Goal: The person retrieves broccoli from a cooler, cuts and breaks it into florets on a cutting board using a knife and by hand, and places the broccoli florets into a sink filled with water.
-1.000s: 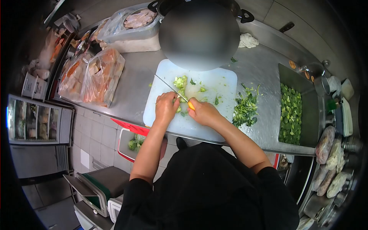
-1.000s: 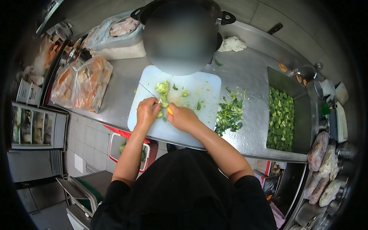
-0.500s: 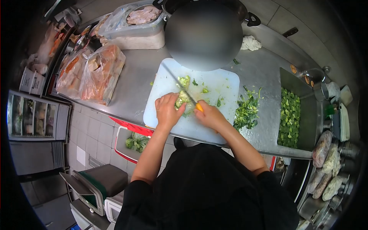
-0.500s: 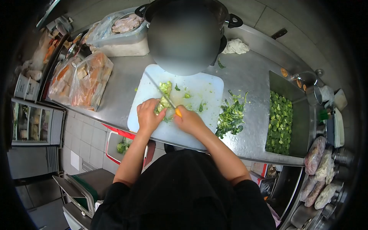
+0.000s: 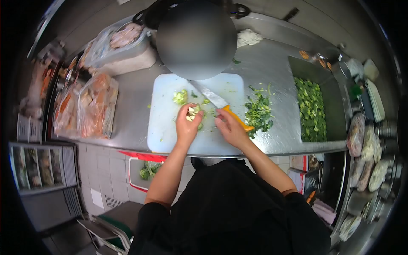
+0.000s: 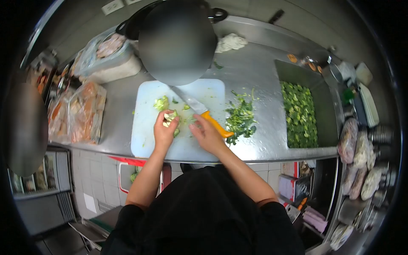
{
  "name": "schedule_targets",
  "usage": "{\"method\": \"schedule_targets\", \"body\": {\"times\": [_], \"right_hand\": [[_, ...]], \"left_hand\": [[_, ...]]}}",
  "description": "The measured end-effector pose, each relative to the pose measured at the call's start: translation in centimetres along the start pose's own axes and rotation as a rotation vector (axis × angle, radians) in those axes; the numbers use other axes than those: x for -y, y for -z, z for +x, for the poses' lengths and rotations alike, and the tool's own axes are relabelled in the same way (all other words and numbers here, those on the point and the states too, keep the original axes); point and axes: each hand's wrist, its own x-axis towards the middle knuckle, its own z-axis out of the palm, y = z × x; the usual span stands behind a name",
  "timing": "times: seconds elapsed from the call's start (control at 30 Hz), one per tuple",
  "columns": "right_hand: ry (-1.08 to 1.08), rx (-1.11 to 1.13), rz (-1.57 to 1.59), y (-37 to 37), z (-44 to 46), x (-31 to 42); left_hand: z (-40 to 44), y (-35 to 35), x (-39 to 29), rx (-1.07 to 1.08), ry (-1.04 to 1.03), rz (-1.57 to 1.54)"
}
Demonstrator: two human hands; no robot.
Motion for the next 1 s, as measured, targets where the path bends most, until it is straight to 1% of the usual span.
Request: {"method": "schedule_targets", "body": {"times": [0.03,0.1,0.13,0.17,0.2,0.23,0.27,0.3,0.33,0.37,0.4,0.43,0.47,0.5,0.53,0.57,0.6,0.63,0.67,0.73,0.77,0.8,0.83,0.9,0.93,0.97,1.0], "right_hand": [[-0.01,-0.041,0.001,0.0,-0.6,0.3],[-0.381,0.149,1.158,1.3,-1.8,0.6],[-0.361,0.086,1.163,2.6,-2.6,-0.1],[-0.297,0.019,1.134,3.8,-3.4,-1.4],[-0.235,-0.05,1.102,5.3,-4.4,-2.9],[-0.215,-0.117,1.103,7.1,-5.5,-4.3],[-0.227,-0.175,1.126,9.0,-6.8,-5.8],[-0.24,-0.224,1.149,10.9,-8.1,-6.8],[-0.333,-0.348,1.113,12.9,-9.2,-6.6],[-0.317,-0.383,1.113,14.9,-9.9,-7.4],[-0.31,-0.493,1.143,17.2,-10.2,-8.6],[-0.306,-0.596,1.173,19.6,-10.4,-10.1],[-0.222,-0.649,1.215,23.1,-10.7,-12.7],[-0.144,-0.698,1.254,26.8,-11.0,-14.9],[-0.305,-1.017,0.913,29.8,-11.0,-14.7],[-0.456,-1.295,0.537,31.8,-11.3,-14.3],[-0.469,-1.311,0.554,33.3,-12.4,-15.0],[-0.48,-1.315,0.569,34.8,-13.3,-15.9],[-0.416,-1.278,0.565,35.3,-14.0,-16.8],[-0.316,-1.226,0.572,34.0,-14.5,-18.9],[-0.282,-1.214,0.584,32.6,-14.1,-18.7],[-0.274,-1.14,0.668,31.3,-13.7,-17.6],[-0.263,-1.063,0.691,29.9,-12.9,-16.9],[-0.212,-0.908,0.658,27.0,-10.4,-15.9],[-0.211,-0.819,0.674,25.3,-8.5,-14.6],[-0.182,-0.682,0.614,23.8,-6.8,-13.1],[-0.145,-0.554,0.548,22.4,-5.0,-11.7]], "left_hand": [[-0.6,-1.6,-1.3,0.038,-0.016,-0.006],[-2.0,-5.7,-3.8,0.212,-0.058,-0.338],[-2.6,-8.1,-4.0,0.283,-0.148,-0.307],[-2.7,-10.2,-4.7,0.344,-0.163,-0.326],[-2.8,-12.2,-5.5,0.399,-0.281,-0.244],[-2.8,-14.3,-6.3,0.447,-0.407,-0.167],[-3.0,-17.2,-5.6,0.475,-0.513,-0.138],[-3.5,-20.1,-6.1,0.519,-0.535,-0.161],[-4.4,-23.1,-7.1,0.6,-0.535,-0.131],[-5.3,-25.7,-8.1,0.672,-0.533,-0.096],[-5.6,-28.4,-9.7,0.82,-0.46,-0.015],[-5.9,-31.6,-11.2,0.758,-0.57,0.078],[-5.8,-34.4,-12.4,0.69,-0.673,0.172],[-5.1,-36.2,-14.0,0.701,-0.666,0.2],[-4.3,-37.3,-16.1,0.709,-0.658,0.229],[-3.1,-37.2,-18.1,0.71,-0.611,0.168],[-1.7,-36.8,-18.3,0.637,-0.637,0.13],[0.4,-35.5,-18.2,0.577,-0.664,0.162],[2.9,-33.4,-17.6,0.514,-0.681,0.2],[7.9,-27.0,-15.3,0.362,-0.61,0.359],[10.8,-23.3,-12.6,0.252,-0.594,0.379],[12.8,-18.7,-10.6,0.211,-0.421,0.363],[13.9,-13.9,-8.9,0.135,-0.276,0.465],[15.1,-4.8,-3.6,0.008,-0.085,0.631],[14.0,-1.2,-2.1,-0.063,-0.042,0.663],[12.5,1.2,-1.0,0.026,0.015,0.842],[10.8,2.1,-0.5,0.13,0.082,1.004]]}}
